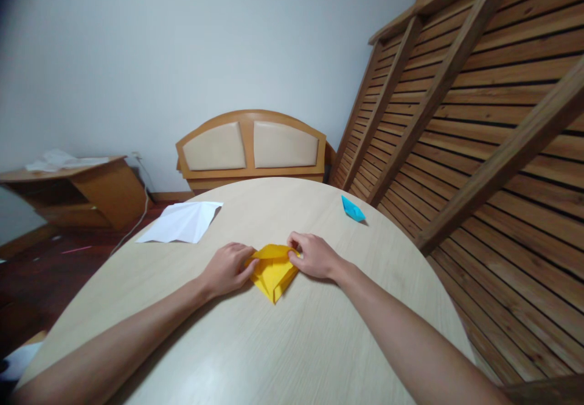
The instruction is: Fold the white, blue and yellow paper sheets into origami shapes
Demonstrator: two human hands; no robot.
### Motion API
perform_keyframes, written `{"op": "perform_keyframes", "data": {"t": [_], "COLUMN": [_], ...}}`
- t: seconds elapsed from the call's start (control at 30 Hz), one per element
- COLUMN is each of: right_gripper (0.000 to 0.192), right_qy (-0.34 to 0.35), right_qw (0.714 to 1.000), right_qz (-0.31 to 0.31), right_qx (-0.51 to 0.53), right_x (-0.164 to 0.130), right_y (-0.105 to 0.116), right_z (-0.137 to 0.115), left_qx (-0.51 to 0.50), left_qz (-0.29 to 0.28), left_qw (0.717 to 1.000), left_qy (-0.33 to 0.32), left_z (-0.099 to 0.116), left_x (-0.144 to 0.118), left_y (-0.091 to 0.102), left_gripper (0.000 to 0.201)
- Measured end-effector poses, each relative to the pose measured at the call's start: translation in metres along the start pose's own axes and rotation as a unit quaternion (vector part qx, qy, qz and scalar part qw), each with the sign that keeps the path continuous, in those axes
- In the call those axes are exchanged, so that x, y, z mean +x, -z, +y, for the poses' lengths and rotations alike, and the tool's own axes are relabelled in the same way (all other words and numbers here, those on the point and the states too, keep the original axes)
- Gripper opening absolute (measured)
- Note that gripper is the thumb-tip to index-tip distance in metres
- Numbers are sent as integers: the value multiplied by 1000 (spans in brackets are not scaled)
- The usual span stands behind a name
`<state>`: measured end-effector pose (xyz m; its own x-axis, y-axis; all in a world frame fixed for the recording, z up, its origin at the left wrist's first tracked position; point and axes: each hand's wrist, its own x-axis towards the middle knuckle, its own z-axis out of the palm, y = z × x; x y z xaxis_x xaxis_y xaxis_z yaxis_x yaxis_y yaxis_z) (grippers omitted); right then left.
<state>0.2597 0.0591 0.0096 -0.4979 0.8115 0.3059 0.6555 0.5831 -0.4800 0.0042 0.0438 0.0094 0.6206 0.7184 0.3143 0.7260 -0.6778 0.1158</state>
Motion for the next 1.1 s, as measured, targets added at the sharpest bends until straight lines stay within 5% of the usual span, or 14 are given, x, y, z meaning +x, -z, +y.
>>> {"op": "perform_keyframes", "data": {"t": [0.47,1.1], "right_gripper": [5,6], "right_qy": [0,-9], "right_qw": [1000,1000], "right_qz": [1,9], "right_qx": [-3,5], "right_x": [1,1], "right_y": [-6,-8], "right_z": [-4,-11], "left_qx": [-94,-174], "left_qz": [17,51], "left_qw": [985,981], "left_qy": [144,74], "left_z": [-2,1], "left_x": [-2,-3], "left_y": [-5,-3], "left_gripper": [5,23]}}
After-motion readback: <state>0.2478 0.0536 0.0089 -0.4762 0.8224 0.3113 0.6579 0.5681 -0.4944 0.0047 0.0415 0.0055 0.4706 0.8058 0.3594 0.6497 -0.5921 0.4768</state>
